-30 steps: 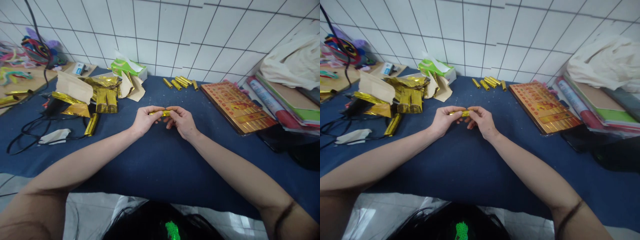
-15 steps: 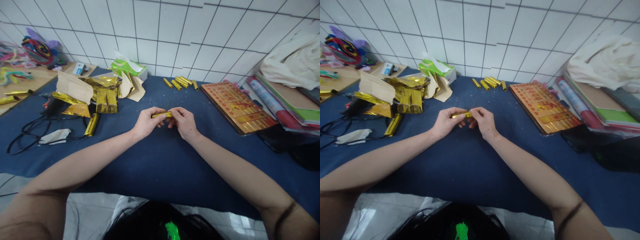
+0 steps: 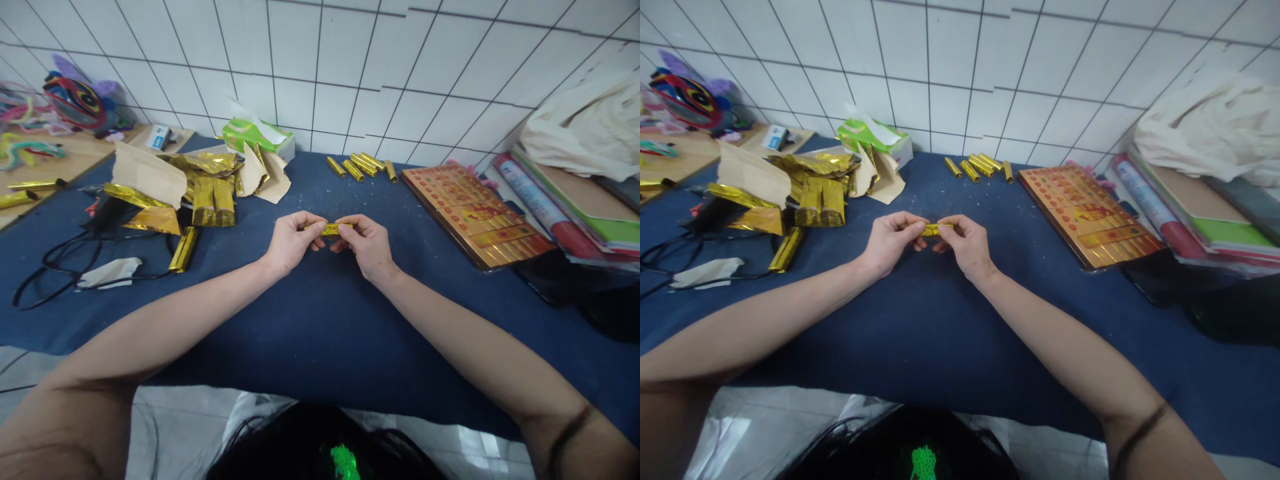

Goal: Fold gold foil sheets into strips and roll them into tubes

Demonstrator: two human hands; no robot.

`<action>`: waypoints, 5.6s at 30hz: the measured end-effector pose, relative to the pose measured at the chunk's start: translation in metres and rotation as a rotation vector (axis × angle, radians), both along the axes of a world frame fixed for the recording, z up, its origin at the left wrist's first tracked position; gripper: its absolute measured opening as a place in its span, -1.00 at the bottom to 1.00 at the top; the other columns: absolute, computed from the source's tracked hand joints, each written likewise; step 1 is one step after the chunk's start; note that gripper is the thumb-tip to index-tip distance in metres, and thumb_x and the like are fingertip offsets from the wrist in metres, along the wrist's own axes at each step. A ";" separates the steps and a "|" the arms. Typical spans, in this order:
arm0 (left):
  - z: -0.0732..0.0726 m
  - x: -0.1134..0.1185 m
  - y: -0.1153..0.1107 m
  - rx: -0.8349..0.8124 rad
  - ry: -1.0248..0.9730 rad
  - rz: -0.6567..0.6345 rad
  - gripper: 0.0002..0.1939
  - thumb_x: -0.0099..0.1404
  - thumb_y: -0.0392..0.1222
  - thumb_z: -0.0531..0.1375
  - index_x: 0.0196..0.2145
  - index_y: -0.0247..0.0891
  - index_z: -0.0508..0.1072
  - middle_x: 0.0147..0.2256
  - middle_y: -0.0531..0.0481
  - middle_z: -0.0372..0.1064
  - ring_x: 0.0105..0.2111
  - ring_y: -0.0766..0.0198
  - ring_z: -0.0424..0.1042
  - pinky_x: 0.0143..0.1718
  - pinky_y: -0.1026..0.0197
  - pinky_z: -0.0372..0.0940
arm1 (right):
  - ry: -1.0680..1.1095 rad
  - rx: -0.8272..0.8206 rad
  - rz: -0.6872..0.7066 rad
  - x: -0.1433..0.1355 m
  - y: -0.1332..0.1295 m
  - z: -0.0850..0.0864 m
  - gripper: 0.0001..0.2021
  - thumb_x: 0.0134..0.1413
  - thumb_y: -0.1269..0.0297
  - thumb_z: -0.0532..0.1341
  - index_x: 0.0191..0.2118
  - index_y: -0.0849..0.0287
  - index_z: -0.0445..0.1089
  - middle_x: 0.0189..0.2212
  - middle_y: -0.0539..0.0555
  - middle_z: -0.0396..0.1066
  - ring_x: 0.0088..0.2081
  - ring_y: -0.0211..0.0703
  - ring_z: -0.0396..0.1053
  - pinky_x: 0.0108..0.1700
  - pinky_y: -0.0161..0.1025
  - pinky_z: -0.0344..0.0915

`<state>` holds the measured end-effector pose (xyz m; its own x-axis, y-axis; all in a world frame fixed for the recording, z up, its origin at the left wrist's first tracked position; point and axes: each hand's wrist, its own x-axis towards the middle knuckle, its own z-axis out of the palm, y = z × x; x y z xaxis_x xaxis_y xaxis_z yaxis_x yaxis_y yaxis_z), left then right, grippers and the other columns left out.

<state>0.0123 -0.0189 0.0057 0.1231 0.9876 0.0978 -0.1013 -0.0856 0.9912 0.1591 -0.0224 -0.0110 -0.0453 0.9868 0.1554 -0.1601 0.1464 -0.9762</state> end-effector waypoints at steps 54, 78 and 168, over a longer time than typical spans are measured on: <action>-0.006 -0.002 0.006 0.107 -0.104 0.035 -0.62 -0.01 -0.30 0.27 -0.20 -0.32 0.29 -0.38 0.03 0.40 -0.51 0.41 0.41 -0.50 0.34 0.34 | 0.020 0.071 -0.065 0.002 0.007 -0.007 -0.79 -0.14 0.29 0.28 -0.31 0.16 0.32 -0.51 -0.08 0.41 -0.52 -0.31 0.40 -0.39 -0.28 0.37; -0.002 -0.007 0.013 -0.163 -0.292 0.146 -0.91 0.09 -0.37 0.20 -0.53 -0.35 0.35 -0.63 0.12 0.30 -0.61 0.45 0.36 -0.55 0.38 0.29 | 0.023 0.028 -0.234 0.001 0.009 -0.002 -0.78 -0.19 0.23 0.29 -0.37 0.16 0.29 -0.46 -0.06 0.34 -0.48 -0.32 0.38 -0.45 -0.32 0.29; -0.001 -0.003 0.004 -0.125 -0.129 -0.090 -0.85 0.00 -0.30 0.26 -0.39 -0.35 0.48 -0.54 0.02 0.44 -0.54 0.37 0.44 -0.50 0.34 0.36 | -0.036 -0.034 -0.019 0.005 0.007 0.001 -0.79 -0.15 0.18 0.29 -0.35 0.16 0.39 -0.63 -0.12 0.37 -0.65 -0.35 0.33 -0.60 -0.37 0.26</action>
<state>0.0089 -0.0151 0.0043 0.2055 0.9786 -0.0039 -0.2297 0.0521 0.9719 0.1638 -0.0158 -0.0099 -0.0319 0.9922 0.1206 -0.1220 0.1159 -0.9857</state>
